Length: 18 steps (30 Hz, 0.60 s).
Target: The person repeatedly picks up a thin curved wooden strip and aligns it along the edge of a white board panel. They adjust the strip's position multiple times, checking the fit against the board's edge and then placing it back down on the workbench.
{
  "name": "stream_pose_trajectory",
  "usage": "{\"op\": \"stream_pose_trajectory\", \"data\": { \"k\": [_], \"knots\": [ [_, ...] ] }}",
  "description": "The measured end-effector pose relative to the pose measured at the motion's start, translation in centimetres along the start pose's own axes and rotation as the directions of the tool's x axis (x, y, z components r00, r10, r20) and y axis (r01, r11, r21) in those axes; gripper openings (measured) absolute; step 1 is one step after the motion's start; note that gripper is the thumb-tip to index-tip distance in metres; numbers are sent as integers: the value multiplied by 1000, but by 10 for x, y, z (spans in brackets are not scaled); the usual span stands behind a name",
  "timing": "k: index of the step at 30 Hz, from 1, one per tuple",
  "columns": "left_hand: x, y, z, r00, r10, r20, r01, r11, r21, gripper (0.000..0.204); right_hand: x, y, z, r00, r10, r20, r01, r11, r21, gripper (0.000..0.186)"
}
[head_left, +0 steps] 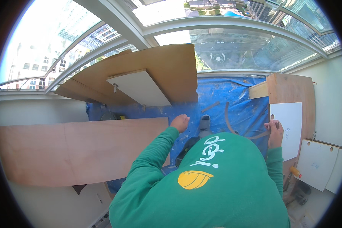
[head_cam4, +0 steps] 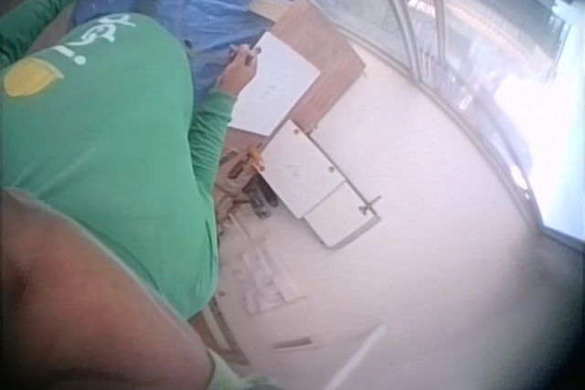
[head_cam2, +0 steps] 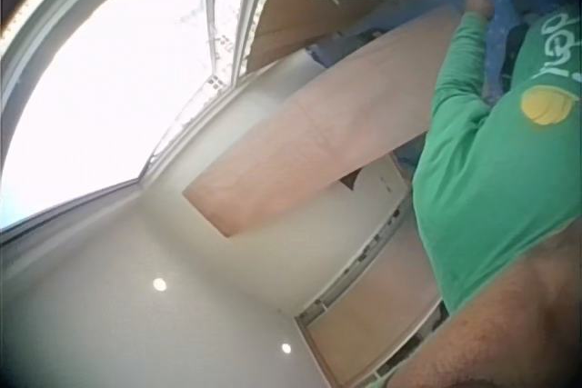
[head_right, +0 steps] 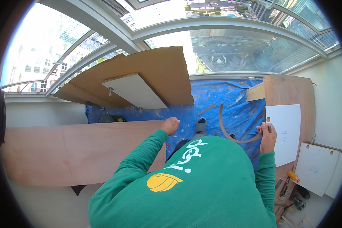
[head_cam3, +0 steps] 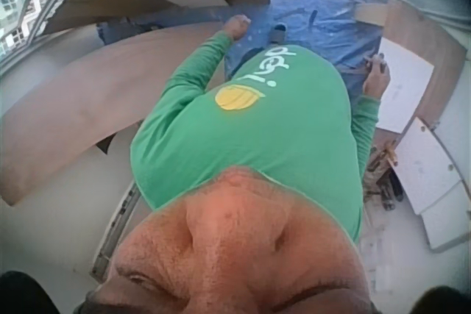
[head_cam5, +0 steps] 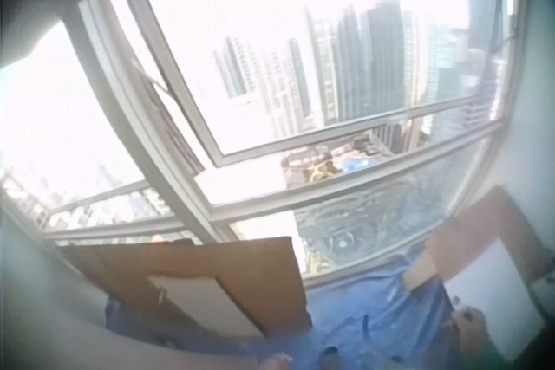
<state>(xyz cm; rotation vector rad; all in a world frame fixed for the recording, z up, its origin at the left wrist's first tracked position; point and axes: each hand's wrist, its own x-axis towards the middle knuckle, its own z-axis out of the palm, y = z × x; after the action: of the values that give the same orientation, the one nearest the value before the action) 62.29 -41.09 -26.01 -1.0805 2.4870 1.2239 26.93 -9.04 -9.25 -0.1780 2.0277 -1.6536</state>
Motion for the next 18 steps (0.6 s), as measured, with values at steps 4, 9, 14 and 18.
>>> {"op": "stream_pose_trajectory", "data": {
  "k": [4, 9, 14, 18],
  "knots": [
    [6, 16, 16, 998, 35, 48, -32, 998, -55, 42, -1, 4, 5, 997, 14, -76, -13, 1000, 11, 17],
    [15, 82, 27, 928, 368, 62, -336, 896, -291, 35, 1, -18, 31, 992, 114, -53, -100, 969, 225, 22],
    [22, 152, 50, 798, 598, 78, -539, 765, -352, 70, -6, -51, 33, 995, 40, -92, 1, 912, 409, 39],
    [64, 130, 69, 766, 414, 492, -261, 900, -350, 53, -24, -63, 9, 980, 32, -194, 74, 853, 517, 46]
  ]
}}
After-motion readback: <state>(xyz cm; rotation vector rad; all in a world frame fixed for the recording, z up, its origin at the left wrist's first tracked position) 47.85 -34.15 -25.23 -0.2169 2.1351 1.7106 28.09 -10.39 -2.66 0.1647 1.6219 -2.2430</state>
